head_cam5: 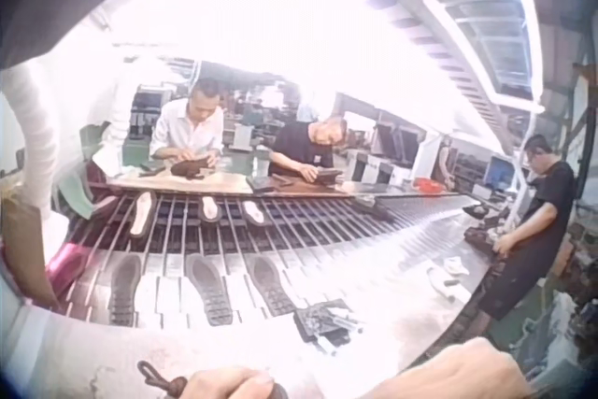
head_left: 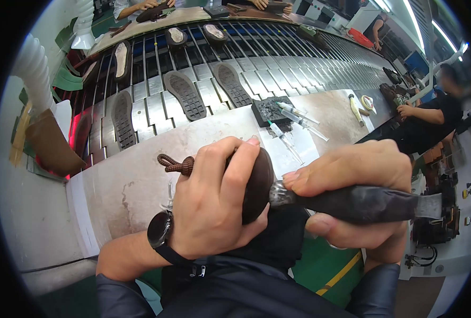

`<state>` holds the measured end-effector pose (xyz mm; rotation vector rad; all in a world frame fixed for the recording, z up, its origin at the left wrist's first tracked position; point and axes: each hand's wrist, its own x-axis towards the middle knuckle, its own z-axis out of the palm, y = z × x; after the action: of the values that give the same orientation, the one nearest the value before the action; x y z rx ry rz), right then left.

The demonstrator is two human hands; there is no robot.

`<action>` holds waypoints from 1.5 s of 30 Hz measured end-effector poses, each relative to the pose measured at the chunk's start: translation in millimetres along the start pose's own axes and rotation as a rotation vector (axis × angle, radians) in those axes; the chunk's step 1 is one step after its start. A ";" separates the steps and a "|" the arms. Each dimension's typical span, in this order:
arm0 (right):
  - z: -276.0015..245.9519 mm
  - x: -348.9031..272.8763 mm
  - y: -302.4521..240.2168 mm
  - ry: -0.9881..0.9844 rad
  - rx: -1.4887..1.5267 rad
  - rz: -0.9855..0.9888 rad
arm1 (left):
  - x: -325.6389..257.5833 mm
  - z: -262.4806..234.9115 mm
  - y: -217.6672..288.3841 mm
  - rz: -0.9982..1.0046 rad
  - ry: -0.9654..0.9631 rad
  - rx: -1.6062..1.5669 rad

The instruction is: The person holds a brown shoe upper and positions it against a rubber sole, using their fingers to align the edges and pressing them together. They then use a hammer to pound along the perimeter of the sole and the heel of the shoe.

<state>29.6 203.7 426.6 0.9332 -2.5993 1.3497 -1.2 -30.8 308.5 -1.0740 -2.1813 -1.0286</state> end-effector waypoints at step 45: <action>123.8 -87.5 26.3 0.371 0.364 -0.019 | -60.7 8.9 -15.9 0.089 0.077 -0.041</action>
<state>112.4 162.9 303.5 0.6560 -2.1089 1.8273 19.2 -57.1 254.5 -1.1205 -2.0406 -1.0608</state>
